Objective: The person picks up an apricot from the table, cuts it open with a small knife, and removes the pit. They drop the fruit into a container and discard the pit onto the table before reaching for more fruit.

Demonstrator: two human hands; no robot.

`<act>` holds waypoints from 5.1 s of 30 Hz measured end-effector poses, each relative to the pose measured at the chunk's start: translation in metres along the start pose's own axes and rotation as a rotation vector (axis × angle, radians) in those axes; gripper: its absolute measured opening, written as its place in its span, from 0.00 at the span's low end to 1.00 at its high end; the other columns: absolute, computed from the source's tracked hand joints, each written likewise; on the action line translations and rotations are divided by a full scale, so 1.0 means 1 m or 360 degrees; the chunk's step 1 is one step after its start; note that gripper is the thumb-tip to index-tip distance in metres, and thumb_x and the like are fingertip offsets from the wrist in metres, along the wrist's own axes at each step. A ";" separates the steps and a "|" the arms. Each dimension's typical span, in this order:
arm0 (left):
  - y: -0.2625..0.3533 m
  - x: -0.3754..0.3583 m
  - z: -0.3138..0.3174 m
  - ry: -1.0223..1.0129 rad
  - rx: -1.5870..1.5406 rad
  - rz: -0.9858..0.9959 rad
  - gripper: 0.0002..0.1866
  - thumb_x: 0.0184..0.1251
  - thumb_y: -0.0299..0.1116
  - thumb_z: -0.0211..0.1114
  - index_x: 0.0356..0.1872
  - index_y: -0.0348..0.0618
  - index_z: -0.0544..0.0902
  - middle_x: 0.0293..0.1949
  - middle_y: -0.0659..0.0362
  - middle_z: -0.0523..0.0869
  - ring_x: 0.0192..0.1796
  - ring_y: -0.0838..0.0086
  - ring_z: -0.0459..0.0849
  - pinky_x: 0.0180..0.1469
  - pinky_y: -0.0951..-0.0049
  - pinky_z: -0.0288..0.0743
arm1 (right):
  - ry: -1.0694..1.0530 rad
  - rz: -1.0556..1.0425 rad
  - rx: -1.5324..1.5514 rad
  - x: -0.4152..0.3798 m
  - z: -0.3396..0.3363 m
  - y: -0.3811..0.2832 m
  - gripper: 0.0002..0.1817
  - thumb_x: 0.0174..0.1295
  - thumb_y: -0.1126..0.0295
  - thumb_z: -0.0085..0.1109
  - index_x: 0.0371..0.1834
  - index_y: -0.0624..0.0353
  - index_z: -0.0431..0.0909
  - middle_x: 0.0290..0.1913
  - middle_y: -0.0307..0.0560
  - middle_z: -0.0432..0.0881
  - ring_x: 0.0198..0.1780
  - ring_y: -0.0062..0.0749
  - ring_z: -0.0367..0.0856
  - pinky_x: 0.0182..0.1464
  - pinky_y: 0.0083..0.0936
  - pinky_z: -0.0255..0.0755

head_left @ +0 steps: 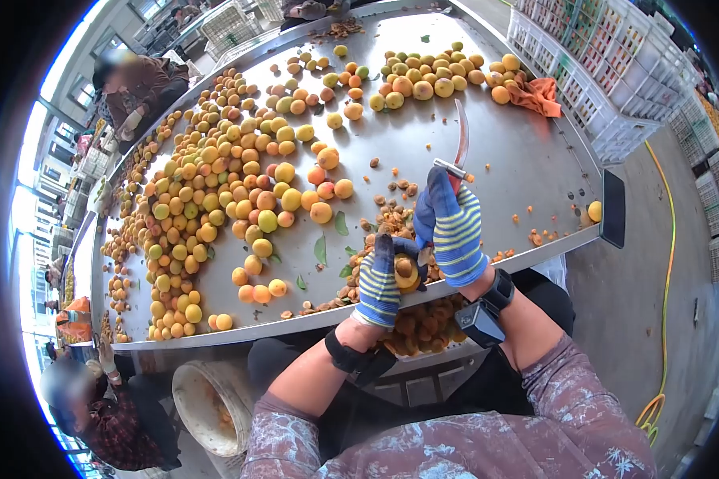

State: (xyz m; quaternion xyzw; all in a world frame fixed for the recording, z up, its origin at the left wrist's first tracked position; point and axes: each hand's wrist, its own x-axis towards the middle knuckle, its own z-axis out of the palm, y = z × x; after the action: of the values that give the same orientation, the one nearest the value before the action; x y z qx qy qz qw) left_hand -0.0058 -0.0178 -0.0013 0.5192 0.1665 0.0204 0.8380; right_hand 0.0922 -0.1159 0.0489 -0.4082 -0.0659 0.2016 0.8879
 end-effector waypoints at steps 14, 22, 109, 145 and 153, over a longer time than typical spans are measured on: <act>-0.008 0.009 0.008 0.0511 -0.0146 -0.0099 0.26 0.76 0.51 0.48 0.27 0.42 0.81 0.22 0.65 0.80 0.23 0.84 0.74 0.25 0.80 0.68 | 0.0121 0.0022 -0.0039 0.001 0.013 0.020 0.19 0.68 0.52 0.56 0.24 0.51 0.72 0.16 0.27 0.66 0.15 0.10 0.63 0.16 0.14 0.55; -0.050 0.036 -0.023 0.0515 0.0587 0.0581 0.21 0.77 0.43 0.49 0.32 0.37 0.82 0.17 0.66 0.73 0.21 0.85 0.68 0.22 0.77 0.61 | 0.0259 0.0301 0.0171 0.015 0.004 0.032 0.25 0.71 0.44 0.47 0.17 0.40 0.56 0.14 0.25 0.51 0.13 0.15 0.50 0.15 0.20 0.46; 0.039 0.022 -0.080 -0.0046 -0.1040 -0.0363 0.22 0.67 0.45 0.60 0.52 0.38 0.78 0.47 0.50 0.84 0.47 0.62 0.83 0.52 0.65 0.78 | -0.0346 -0.0221 -0.1047 0.007 -0.021 0.054 0.16 0.71 0.61 0.50 0.39 0.66 0.78 0.27 0.59 0.81 0.28 0.48 0.80 0.30 0.38 0.71; 0.019 0.020 -0.045 -0.0212 -0.0678 0.0088 0.22 0.66 0.32 0.61 0.59 0.41 0.69 0.49 0.53 0.80 0.52 0.63 0.81 0.55 0.65 0.78 | -0.0300 -0.0487 -0.2073 -0.022 -0.007 0.032 0.21 0.71 0.60 0.48 0.43 0.72 0.76 0.28 0.65 0.81 0.32 0.56 0.82 0.33 0.42 0.76; -0.022 0.033 -0.082 0.0292 -0.0271 0.0094 0.11 0.68 0.34 0.61 0.49 0.45 0.77 0.44 0.61 0.82 0.47 0.75 0.80 0.53 0.73 0.76 | -0.0665 -0.0323 -0.1664 -0.021 -0.016 0.049 0.11 0.59 0.69 0.54 0.40 0.62 0.78 0.34 0.58 0.82 0.38 0.53 0.81 0.40 0.38 0.74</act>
State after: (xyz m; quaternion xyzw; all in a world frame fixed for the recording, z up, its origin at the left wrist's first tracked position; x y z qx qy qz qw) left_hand -0.0023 0.0494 -0.0625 0.4467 0.2249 0.1066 0.8594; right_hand 0.0629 -0.1066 0.0022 -0.7362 -0.3700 0.1324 0.5510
